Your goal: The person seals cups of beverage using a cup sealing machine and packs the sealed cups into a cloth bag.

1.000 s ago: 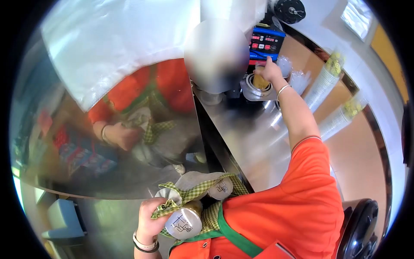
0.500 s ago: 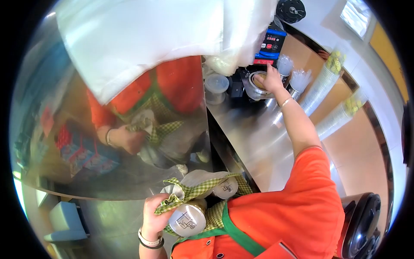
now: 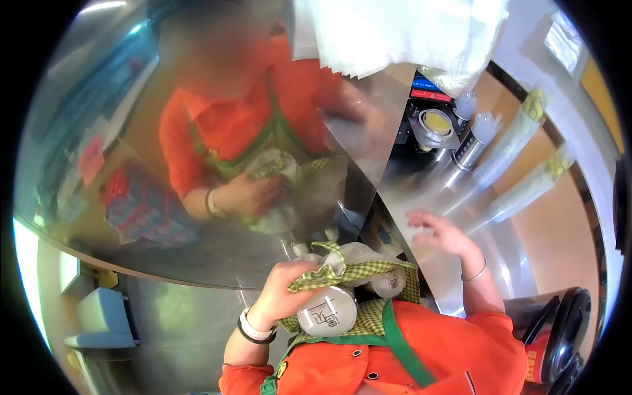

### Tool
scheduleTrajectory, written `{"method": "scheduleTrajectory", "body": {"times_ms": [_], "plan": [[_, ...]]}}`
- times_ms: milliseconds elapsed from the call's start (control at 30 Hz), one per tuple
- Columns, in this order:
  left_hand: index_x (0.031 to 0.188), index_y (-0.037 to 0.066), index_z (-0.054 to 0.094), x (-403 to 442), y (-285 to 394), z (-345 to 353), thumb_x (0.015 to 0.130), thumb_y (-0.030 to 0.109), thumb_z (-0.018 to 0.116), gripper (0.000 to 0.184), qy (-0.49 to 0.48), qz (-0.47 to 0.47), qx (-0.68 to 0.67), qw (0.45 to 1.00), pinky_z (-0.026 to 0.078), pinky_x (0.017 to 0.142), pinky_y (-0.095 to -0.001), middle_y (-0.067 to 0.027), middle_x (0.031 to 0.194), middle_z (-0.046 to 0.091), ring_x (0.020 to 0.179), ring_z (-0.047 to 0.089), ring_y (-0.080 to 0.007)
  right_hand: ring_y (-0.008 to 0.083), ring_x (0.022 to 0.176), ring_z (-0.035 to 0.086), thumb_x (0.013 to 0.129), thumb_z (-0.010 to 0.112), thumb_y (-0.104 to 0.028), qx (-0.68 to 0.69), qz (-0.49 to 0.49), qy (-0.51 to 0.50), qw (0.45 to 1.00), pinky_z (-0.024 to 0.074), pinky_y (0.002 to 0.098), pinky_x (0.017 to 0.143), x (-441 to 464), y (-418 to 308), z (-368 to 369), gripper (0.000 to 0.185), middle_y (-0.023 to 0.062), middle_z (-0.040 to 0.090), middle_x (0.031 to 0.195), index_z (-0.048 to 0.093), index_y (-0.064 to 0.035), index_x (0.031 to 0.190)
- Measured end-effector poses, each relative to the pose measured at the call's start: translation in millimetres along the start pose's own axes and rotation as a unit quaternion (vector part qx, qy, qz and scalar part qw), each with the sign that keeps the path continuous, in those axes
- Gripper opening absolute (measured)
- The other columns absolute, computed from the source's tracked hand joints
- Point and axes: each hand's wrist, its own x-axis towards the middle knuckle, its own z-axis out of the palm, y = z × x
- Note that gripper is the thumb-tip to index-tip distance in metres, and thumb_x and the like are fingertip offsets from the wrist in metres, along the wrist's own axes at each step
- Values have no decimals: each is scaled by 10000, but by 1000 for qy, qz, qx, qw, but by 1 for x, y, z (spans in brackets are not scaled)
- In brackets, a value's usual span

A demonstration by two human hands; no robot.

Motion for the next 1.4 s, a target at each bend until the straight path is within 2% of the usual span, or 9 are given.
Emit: {"method": "scheduleTrajectory", "body": {"times_ms": [133, 267, 433, 633, 733, 833, 1000, 1200, 1400], "plan": [[889, -34, 598, 5, -7, -5, 678, 67, 693, 253, -29, 35, -26, 999, 469, 631, -336, -181, 786, 612, 707, 606, -329, 258, 990, 560, 732, 699, -264, 4, -72, -184, 980, 434, 352, 867, -14, -29, 32, 627, 145, 556, 1105, 433, -36, 1253], [907, -38, 589, 6, -13, -7, 672, 62, 690, 275, -52, 44, -56, 996, 469, 644, -340, -186, 828, 611, 732, 605, -333, 293, 948, 568, 731, 683, -235, -45, -30, -157, 986, 444, 363, 826, -20, -53, 52, 571, 162, 575, 1037, 466, -30, 1218], [914, -34, 585, 6, -11, -8, 667, 57, 685, 282, -53, 69, -55, 995, 469, 655, -340, -182, 839, 611, 751, 603, -331, 314, 844, 572, 755, 617, -153, -58, -72, -137, 986, 455, 384, 734, -17, -49, 63, 252, 166, 602, 879, 599, -4, 956], [911, -24, 585, 4, -10, -7, 677, 56, 674, 263, -57, 32, -53, 996, 465, 656, -337, -169, 828, 607, 750, 596, -324, 272, 779, 580, 747, 634, -94, -22, -143, -25, 989, 460, 353, 695, -18, -107, 31, 138, 107, 609, 814, 635, -34, 872], [906, -19, 583, 4, -6, -8, 686, 57, 668, 248, -62, 31, -53, 996, 460, 645, -341, -163, 819, 602, 732, 589, -324, 248, 853, 563, 807, 609, -99, 95, -400, -230, 882, 455, 347, 722, -18, -148, 24, 211, 73, 591, 929, 617, -58, 1014], [903, -16, 582, 2, -3, -7, 692, 59, 664, 239, -71, 17, -52, 996, 456, 633, -342, -160, 805, 598, 719, 584, -321, 288, 952, 526, 853, 548, -83, 219, -509, -362, 749, 434, 373, 808, -14, -206, 44, 250, 122, 554, 1028, 554, 18, 1082], [915, -13, 585, 1, -1, -5, 696, 69, 668, 248, -56, 12, -49, 997, 459, 635, -340, -160, 805, 601, 730, 589, -322, 364, 979, 485, 854, 533, -189, 204, -556, -395, 702, 418, 424, 794, -9, -228, 65, 216, 145, 542, 1119, 593, -67, 1021], [925, -9, 588, -2, -5, -3, 702, 80, 670, 255, -49, 0, -31, 998, 464, 645, -343, -163, 814, 603, 739, 591, -325, 293, 812, 547, 857, 532, -194, 273, -530, -454, 662, 434, 364, 699, 3, -234, 58, 212, 88, 613, 946, 582, -30, 981], [933, -6, 588, 0, -2, -5, 709, 82, 668, 253, -59, -4, -26, 998, 464, 664, -349, -159, 824, 605, 763, 590, -323, 297, 687, 523, 810, 561, -225, 150, -559, -479, 660, 400, 388, 604, 2, -249, 47, 212, 86, 545, 727, 491, -45, 722]]}}
